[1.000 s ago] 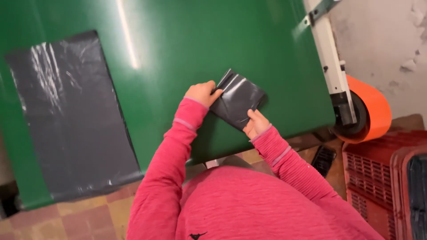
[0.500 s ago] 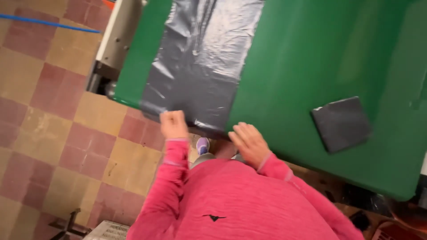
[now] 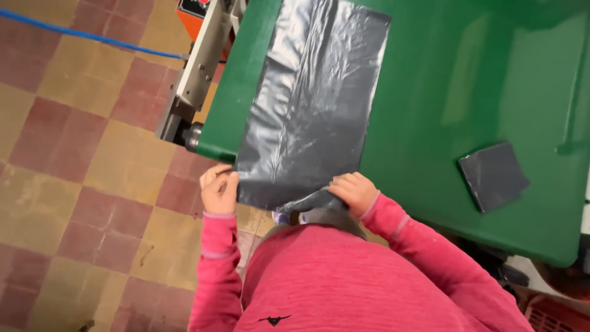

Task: Folding black plastic bags and placing them into a storage crate.

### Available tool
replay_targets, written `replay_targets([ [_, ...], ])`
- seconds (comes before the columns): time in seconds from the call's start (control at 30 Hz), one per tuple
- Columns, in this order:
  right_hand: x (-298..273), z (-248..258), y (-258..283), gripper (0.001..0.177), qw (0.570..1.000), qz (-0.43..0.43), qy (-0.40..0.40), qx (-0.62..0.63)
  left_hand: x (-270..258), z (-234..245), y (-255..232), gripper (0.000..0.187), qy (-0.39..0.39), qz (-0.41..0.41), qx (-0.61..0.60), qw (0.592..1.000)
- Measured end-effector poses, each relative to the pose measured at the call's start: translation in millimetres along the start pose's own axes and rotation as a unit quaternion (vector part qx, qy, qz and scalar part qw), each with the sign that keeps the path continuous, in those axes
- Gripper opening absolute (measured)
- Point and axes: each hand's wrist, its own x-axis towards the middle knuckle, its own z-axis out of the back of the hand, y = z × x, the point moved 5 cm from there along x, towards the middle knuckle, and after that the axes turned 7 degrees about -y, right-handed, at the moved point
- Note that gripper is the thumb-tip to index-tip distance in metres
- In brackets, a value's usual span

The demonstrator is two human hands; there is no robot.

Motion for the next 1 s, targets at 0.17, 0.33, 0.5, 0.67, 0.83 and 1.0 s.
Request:
replay_targets([
  [0.17, -7, 36, -57, 0.03, 0.886, -0.293, -0.106, 0.344, 55, -5, -93, 0.02, 0.194, -0.047, -0.293, 0.935],
  [0.33, 35, 35, -187, 0.027, 0.793, -0.395, -0.28, 0.369, 159, -119, -118, 0.023, 0.186, -0.083, -0.264, 0.943],
  [0.5, 72, -21, -300, 0.033, 0.726, -0.388, -0.373, 0.428, 232, -218, -116, 0.022, 0.119, -0.206, -0.086, 0.968],
  [0.67, 86, -37, -329, 0.032, 0.865, -0.408, -0.27, 0.11, 245, -257, -92, 0.029, 0.137, -0.259, 0.098, 0.951],
  [0.83, 133, 1, -337, 0.053, 0.921, -0.334, -0.19, 0.065, 238, -256, -113, 0.033, 0.12, -0.293, 0.207, 0.926],
  [1.0, 150, -46, -375, 0.048, 0.883, -0.46, 0.024, 0.092, 219, -253, -151, 0.044, 0.039, -0.38, 0.304, 0.873],
])
